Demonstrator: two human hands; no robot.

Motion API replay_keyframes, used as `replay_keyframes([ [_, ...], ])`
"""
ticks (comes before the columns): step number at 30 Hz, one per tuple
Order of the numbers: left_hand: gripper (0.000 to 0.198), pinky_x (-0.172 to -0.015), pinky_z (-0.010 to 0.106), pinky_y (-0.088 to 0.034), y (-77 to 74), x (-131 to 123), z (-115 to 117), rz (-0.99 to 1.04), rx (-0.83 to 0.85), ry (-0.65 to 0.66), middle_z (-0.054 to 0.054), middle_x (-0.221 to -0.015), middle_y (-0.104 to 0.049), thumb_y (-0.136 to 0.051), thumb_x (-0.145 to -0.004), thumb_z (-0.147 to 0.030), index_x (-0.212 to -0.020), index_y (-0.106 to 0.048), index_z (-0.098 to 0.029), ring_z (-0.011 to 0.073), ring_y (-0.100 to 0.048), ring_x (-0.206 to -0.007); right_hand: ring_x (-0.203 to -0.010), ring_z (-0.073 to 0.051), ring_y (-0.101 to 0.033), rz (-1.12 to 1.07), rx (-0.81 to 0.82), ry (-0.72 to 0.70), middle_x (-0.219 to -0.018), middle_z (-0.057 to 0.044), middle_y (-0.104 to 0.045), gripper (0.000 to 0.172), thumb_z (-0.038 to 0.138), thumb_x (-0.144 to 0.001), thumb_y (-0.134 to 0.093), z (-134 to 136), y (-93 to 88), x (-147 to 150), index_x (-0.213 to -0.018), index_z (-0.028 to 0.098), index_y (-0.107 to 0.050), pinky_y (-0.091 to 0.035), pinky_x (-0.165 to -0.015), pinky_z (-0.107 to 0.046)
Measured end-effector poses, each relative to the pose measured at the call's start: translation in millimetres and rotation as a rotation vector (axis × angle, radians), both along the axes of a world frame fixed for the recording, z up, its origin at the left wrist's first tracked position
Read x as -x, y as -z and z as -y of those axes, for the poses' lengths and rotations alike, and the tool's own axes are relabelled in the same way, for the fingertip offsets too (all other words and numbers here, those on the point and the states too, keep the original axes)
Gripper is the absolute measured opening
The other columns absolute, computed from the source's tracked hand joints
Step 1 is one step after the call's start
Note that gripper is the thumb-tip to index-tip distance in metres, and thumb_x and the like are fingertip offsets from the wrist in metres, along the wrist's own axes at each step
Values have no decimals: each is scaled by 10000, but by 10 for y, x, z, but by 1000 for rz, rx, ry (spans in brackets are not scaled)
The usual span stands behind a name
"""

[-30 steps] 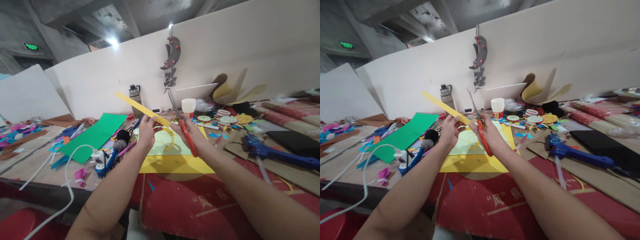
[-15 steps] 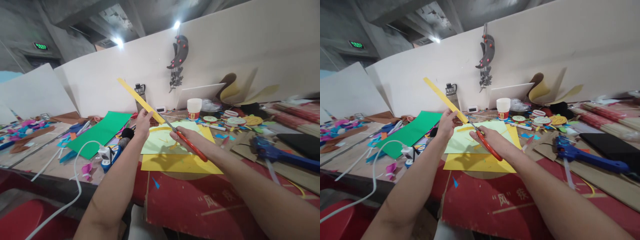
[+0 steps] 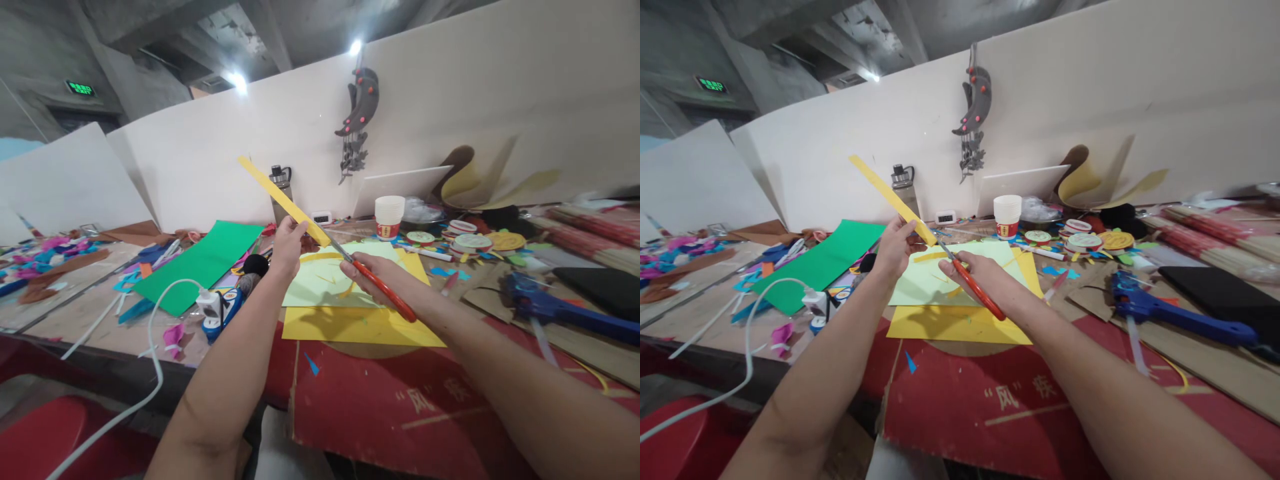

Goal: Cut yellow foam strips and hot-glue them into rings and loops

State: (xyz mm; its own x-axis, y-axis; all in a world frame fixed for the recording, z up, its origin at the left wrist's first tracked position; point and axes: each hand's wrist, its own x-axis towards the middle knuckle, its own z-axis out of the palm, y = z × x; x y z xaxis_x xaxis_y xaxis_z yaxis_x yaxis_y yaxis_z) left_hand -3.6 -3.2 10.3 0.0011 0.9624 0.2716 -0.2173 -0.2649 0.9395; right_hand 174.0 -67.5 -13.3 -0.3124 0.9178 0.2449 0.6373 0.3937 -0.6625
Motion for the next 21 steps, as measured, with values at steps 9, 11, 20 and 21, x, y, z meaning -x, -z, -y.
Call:
replay_keyframes([
  [9, 184, -463, 187, -427, -14, 11, 10, -20, 2, -2, -7, -668, -589, -599, -747, -269, -841, -471, -175, 92, -567, -508, -538, -114, -417, -53, 11, -18, -584, 27, -438, 401, 578, -829, -404, 8, -7, 6, -674, 209, -420, -313, -519, -238],
  [11, 195, -468, 186, -421, -8, 19, -1, -16, -7, 10, -7, -663, -591, -607, -742, -276, -841, -472, -175, 92, -569, -514, -525, -108, -404, -65, 24, -20, -572, 32, -426, 397, 574, -823, -420, 14, -8, 9, -670, 208, -421, -306, -508, -234],
  [20, 189, -465, 192, -413, -2, 35, -13, 31, -15, 33, -22, -622, -575, -622, -737, -257, -818, -474, -171, 75, -520, -464, -467, -86, -370, -135, 109, 14, -519, 45, -409, 426, 603, -775, -477, 55, -37, 41, -640, 201, -435, -272, -456, -218],
  [21, 191, -463, 193, -412, -3, 38, -14, 38, -15, 36, -19, -628, -578, -628, -734, -254, -812, -476, -170, 77, -524, -470, -463, -85, -368, -140, 119, 17, -516, 45, -409, 430, 606, -767, -486, 54, -38, 43, -633, 200, -435, -270, -452, -218],
])
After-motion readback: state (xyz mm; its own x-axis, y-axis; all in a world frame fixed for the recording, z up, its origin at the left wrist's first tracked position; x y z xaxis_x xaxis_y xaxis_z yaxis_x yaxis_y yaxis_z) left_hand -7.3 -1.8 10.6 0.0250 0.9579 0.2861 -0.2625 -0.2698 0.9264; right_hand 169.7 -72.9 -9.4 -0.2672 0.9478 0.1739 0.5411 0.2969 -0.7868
